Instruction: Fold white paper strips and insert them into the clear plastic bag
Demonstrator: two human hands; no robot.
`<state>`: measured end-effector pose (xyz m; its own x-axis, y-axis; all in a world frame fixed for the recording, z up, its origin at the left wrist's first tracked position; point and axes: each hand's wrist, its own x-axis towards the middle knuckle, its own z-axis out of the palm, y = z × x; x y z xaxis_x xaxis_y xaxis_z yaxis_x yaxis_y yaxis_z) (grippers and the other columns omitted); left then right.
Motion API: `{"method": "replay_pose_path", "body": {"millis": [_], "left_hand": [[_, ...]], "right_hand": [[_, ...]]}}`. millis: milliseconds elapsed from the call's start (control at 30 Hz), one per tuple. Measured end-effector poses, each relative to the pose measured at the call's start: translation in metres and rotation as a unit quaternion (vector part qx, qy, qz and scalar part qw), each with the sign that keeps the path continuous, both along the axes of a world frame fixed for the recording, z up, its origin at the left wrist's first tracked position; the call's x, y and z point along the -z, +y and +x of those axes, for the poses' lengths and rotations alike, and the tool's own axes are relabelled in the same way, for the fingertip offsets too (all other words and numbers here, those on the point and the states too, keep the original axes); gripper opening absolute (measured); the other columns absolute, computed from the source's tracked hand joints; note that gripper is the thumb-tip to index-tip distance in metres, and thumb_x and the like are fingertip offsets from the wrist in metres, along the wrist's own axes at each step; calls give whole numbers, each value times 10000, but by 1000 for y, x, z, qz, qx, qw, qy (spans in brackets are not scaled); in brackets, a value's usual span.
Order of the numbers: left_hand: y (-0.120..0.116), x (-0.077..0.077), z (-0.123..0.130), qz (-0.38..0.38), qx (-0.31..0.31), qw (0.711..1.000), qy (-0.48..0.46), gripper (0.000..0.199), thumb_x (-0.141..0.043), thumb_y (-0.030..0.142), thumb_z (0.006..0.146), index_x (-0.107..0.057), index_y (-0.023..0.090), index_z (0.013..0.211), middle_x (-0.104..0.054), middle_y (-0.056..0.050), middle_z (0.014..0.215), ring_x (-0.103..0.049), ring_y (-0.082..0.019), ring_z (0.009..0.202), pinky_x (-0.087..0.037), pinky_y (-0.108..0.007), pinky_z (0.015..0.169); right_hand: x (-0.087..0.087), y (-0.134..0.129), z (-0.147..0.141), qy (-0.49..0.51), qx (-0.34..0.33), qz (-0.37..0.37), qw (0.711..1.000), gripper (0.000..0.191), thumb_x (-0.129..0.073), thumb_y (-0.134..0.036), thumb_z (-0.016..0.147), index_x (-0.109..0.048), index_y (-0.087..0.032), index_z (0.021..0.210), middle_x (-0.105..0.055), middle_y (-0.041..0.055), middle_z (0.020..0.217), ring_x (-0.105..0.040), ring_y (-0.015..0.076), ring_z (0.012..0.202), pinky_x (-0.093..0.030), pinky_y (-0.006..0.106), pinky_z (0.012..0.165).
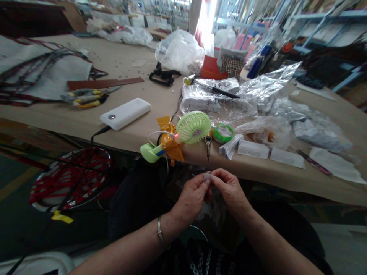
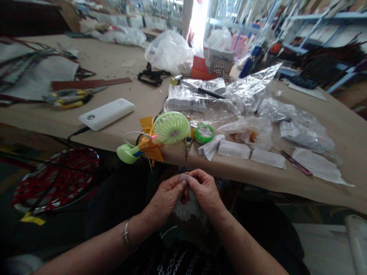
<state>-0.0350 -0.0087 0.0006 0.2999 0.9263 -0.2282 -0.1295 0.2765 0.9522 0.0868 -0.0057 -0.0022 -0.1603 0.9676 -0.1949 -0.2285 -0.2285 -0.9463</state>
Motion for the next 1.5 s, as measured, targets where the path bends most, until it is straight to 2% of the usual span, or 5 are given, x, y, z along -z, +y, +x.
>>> {"method": "replay_pose_path", "body": {"millis": [133, 333, 567, 767, 1500], "left_hand": [[2, 5, -1, 30, -5, 999, 18, 205, -438, 279, 857, -581, 133, 873, -500, 26, 589, -460, -103, 554, -384, -222, 537], [12, 0, -6, 120, -42, 987, 97, 173, -495, 222, 828, -628, 152, 914, -637, -19, 813, -559, -132, 766, -428, -235, 709], [26, -7, -8, 183, -67, 966, 167, 156, -503, 239, 831, -638, 161, 842, -636, 5, 730, -555, -109, 669, -423, -208, 634], [33, -7, -9, 204, -75, 958, 189, 180, -484, 244, 842, -634, 158, 793, -619, 8, 685, -542, -103, 631, -412, -205, 609], [43, -7, -7, 195, -87, 961, 178, 193, -473, 235, 815, -622, 159, 719, -569, 25, 625, -492, -92, 594, -379, -184, 563]], "right_hand": [[-1, 6, 2, -61, 33, 32, 997, 166, -632, -306, 741, -549, -174, 684, -539, -54, 522, -472, 81, 429, -418, 205, 448], [-9, 22, 9, -174, 53, 95, 979, 123, -613, -259, 715, -565, -158, 662, -507, -51, 580, -449, 74, 534, -376, 184, 518], [-15, 30, 9, -275, 61, 166, 945, 115, -576, -252, 733, -598, -158, 672, -541, -29, 606, -475, 101, 588, -396, 205, 570], [-17, 33, 7, -297, 65, 188, 934, 121, -561, -250, 749, -600, -158, 680, -556, -27, 607, -488, 102, 585, -394, 202, 567], [-15, 37, 4, -312, 85, 196, 926, 108, -550, -243, 762, -586, -169, 691, -544, -27, 610, -483, 110, 588, -394, 210, 577]]}}
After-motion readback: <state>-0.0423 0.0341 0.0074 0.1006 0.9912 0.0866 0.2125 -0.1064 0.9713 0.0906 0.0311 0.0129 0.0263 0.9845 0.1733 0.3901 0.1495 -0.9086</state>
